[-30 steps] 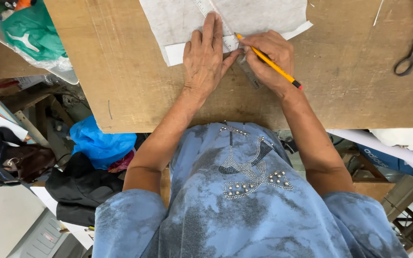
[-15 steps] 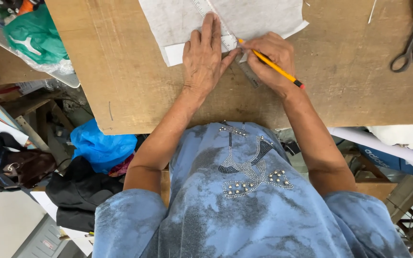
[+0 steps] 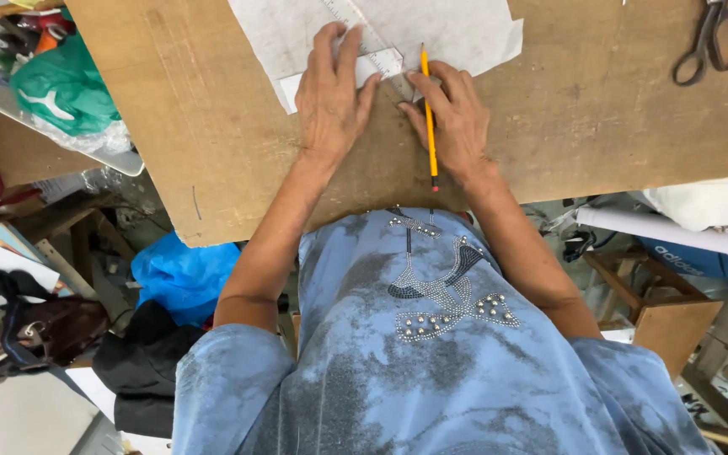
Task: Measuring, marking, and cutting out pattern pieces using a ruler, pencil, and scissors.
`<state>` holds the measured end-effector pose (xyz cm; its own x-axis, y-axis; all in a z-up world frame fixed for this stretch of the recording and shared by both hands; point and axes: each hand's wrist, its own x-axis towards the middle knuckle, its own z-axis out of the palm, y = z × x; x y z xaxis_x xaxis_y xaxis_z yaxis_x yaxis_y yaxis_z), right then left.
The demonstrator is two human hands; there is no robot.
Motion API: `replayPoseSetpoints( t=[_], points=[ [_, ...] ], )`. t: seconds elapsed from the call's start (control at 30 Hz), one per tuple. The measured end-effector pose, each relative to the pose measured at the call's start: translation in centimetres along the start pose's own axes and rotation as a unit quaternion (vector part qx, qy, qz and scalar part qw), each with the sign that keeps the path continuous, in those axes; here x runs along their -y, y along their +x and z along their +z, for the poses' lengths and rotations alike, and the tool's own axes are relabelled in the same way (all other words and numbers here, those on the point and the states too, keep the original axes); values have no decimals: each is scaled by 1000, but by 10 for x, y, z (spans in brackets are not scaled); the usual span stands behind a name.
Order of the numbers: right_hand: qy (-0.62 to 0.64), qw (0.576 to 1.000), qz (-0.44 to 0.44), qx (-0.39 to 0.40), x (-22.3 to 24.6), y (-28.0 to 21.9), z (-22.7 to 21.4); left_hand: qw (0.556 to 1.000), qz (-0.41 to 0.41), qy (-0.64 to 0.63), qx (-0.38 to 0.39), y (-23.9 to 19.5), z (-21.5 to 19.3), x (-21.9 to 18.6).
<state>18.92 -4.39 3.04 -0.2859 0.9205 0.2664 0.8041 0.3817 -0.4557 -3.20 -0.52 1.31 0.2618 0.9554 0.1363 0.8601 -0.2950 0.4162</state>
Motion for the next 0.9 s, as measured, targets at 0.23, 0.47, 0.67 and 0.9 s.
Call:
replayPoseSetpoints(
  t=[0.23,0.47,0.67,0.9],
  points=[
    [10,998,48,-49,10,-18,-2,999,0,-27,38,1,-11,20],
    [10,985,132,-109,-24,-70,-34,995,-2,-78,55,11,-6,34],
    [-60,947,237,-209,-45,-86,-50,988,-2,-142,65,17,-12,33],
    [-43,960,171,-219,-36,-66,-23,940,-82,-317,93,14,-57,27]
  ],
)
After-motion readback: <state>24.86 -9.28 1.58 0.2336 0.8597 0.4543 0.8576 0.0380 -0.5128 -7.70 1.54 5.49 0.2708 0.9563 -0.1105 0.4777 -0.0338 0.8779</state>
